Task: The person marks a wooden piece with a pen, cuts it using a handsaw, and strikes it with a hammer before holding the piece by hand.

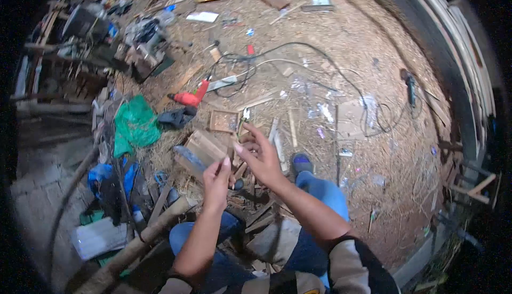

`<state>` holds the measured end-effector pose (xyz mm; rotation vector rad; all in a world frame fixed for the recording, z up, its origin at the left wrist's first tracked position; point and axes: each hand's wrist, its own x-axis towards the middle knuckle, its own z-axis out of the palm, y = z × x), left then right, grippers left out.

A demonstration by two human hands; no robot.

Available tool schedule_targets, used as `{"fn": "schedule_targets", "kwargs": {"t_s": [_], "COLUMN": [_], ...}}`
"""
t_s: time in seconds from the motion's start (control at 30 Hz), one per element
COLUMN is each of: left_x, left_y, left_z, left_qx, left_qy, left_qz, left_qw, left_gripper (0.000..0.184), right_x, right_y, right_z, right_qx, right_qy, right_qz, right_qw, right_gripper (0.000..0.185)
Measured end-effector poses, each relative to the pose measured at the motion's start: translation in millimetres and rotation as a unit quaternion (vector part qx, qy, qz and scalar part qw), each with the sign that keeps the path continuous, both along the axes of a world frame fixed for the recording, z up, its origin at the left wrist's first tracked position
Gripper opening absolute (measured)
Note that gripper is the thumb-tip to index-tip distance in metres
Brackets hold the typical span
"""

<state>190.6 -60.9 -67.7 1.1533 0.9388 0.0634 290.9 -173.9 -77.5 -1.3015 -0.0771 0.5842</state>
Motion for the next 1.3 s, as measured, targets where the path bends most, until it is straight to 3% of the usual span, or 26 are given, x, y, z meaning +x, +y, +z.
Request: {"fn": "schedule_targets", "kwargs": {"t_s": [0.23, 0.4, 0.57, 0.8, 1.07, 1.3], "left_x": [31, 72, 132, 206, 221, 218], "left_y": [-83, -178, -291, -441, -579, -651], "left_z": [118, 177, 202, 252, 280, 291], "left_qx": [0.034, 0.048, 0.063, 0.089, 0.094, 0.096], "left_qy": [0.089, 0.045, 0.027, 0.03, -0.004, -0.035], "left_qz": [-0.226, -0.332, -0.413, -0.522, -0.619, -0.693], "left_qw": [0.969, 0.941, 0.908, 0.848, 0.78, 0.713], "left_gripper": [0.027, 0.023, 0.026, 0.028, 0.029, 0.029], "right_x": [-20, -19, 26, 70, 58, 30], "right_y": [-132, -219, -326, -476, -603, -658], "right_z": [105, 168, 222, 253, 284, 296], "right_qx": [-0.078, -0.07, -0.049, -0.035, -0.042, -0.037], "right_qy": [0.046, 0.096, 0.105, 0.099, 0.085, 0.069], "right_qz": [-0.093, -0.23, -0.357, -0.459, -0.567, -0.645], "right_qw": [0.992, 0.966, 0.927, 0.882, 0.818, 0.76], "right_gripper": [0.042, 0.033, 0.027, 0.021, 0.016, 0.017]}}
